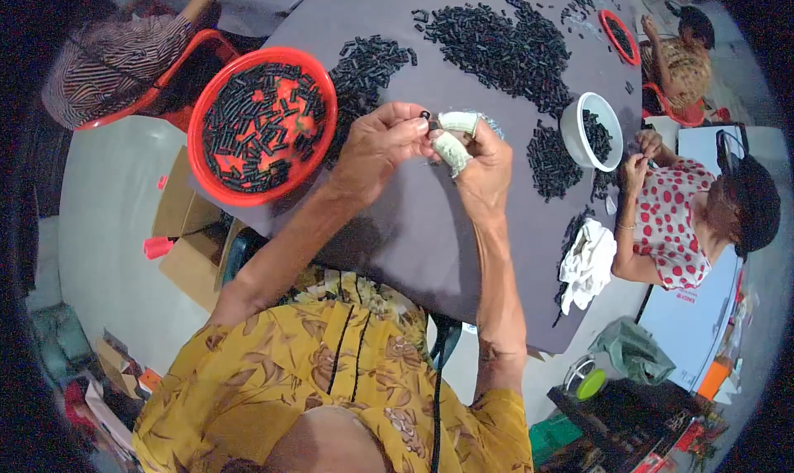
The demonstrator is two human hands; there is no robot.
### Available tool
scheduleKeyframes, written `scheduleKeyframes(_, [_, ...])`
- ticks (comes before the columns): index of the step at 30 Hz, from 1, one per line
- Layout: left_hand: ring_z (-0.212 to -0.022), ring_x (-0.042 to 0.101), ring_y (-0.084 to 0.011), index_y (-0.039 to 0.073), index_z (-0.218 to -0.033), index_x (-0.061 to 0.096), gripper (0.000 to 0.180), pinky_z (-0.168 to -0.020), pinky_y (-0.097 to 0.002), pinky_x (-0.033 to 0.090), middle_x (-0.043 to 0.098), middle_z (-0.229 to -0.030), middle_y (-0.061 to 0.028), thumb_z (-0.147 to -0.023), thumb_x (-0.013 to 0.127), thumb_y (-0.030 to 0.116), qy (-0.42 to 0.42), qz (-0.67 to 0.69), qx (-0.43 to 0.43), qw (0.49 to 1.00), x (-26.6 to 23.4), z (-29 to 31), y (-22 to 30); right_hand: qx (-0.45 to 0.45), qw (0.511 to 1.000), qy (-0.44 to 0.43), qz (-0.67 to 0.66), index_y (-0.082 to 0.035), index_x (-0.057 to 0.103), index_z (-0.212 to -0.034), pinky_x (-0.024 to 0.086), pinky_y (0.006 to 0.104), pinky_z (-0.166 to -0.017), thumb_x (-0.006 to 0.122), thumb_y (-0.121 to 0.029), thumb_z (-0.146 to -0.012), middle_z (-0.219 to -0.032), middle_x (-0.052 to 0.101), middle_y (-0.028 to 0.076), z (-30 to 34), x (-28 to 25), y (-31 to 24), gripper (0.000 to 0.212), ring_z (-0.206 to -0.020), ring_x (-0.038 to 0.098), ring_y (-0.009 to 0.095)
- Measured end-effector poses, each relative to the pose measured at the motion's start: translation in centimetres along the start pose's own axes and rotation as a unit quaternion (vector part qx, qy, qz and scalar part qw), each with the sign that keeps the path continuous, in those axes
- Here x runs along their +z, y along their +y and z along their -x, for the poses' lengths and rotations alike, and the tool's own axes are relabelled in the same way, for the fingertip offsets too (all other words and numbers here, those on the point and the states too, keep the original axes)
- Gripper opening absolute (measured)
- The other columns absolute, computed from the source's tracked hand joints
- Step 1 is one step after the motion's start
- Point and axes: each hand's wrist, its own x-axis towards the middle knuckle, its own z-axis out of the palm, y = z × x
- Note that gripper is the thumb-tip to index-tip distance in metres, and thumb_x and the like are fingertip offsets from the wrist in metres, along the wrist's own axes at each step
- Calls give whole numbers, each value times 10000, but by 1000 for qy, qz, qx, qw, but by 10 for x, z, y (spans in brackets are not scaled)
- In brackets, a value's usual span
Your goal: Sorting small black plastic parts and placing them into a small mesh bag.
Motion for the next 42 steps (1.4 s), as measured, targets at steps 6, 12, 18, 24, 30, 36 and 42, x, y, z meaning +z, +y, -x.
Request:
scheduleKeyframes(6, [-767, 591, -140, 10, -976, 572, 132, -708, -292, 493, 614, -847, -63, -863, 556, 75, 1, -20, 13, 1000, 4, -5, -1, -197, 935, 17, 294, -15, 633, -940, 448, 219, -593, 658, -3, -757, -790, 635, 18, -4, -2, -9, 186, -687, 579, 86])
scheduleKeyframes(12, [-722, 578, -116, -16, -978, 568, 155, -683, -261, 492, 622, -855, -75, -838, 581, 49, -16, 36, 3, 999, 14, -5, 0, -139, 978, 57, 143, -10, 645, -923, 435, 217, -577, 648, -3, -756, -779, 621, 13, -1, -4, -10, 167, -687, 563, 70])
scheduleKeyframes(18, [-755, 586, -138, -4, -945, 557, 116, -701, -276, 482, 623, -872, -90, -833, 570, 23, -38, 92, -27, 995, 13, -5, -1, -159, 969, 38, 188, 0, 635, -933, 436, 221, -577, 644, -21, -757, -766, 622, 40, 1, -8, -12, 177, -662, 564, 90])
scheduleKeyframes(24, [-705, 577, -118, 4, -920, 551, 117, -661, -244, 469, 618, -814, -70, -807, 583, -1, -19, 39, 0, 999, 22, 0, 1, -142, 970, 31, 197, 0, 649, -854, 419, 238, -558, 654, -102, -774, -720, 600, 52, 0, -14, -21, 129, -629, 544, 95])
scheduleKeyframes(30, [-665, 559, -73, 15, -906, 564, 140, -625, -207, 450, 608, -778, -31, -776, 606, -12, -24, -50, 50, 997, 22, -1, -5, -116, 977, 5, 181, -8, 649, -844, 395, 225, -551, 650, -116, -787, -709, 584, 31, 0, -26, -22, 122, -626, 520, 77])
scheduleKeyframes(36, [-668, 553, -60, 16, -899, 569, 132, -629, -201, 444, 606, -772, -16, -776, 608, -10, -12, -78, 65, 995, 24, 1, -7, -122, 964, -21, 236, -11, 638, -861, 417, 244, -587, 639, -115, -795, -730, 600, 40, 7, -30, -26, 124, -658, 542, 94])
scheduleKeyframes(42, [-683, 552, -58, 9, -916, 581, 124, -648, -198, 444, 606, -774, -16, -795, 604, 20, -26, -122, 64, 990, 29, 6, -3, -123, 971, -26, 203, -1, 632, -877, 437, 235, -615, 628, -103, -810, -751, 614, 38, 11, -32, -29, 122, -689, 570, 98])
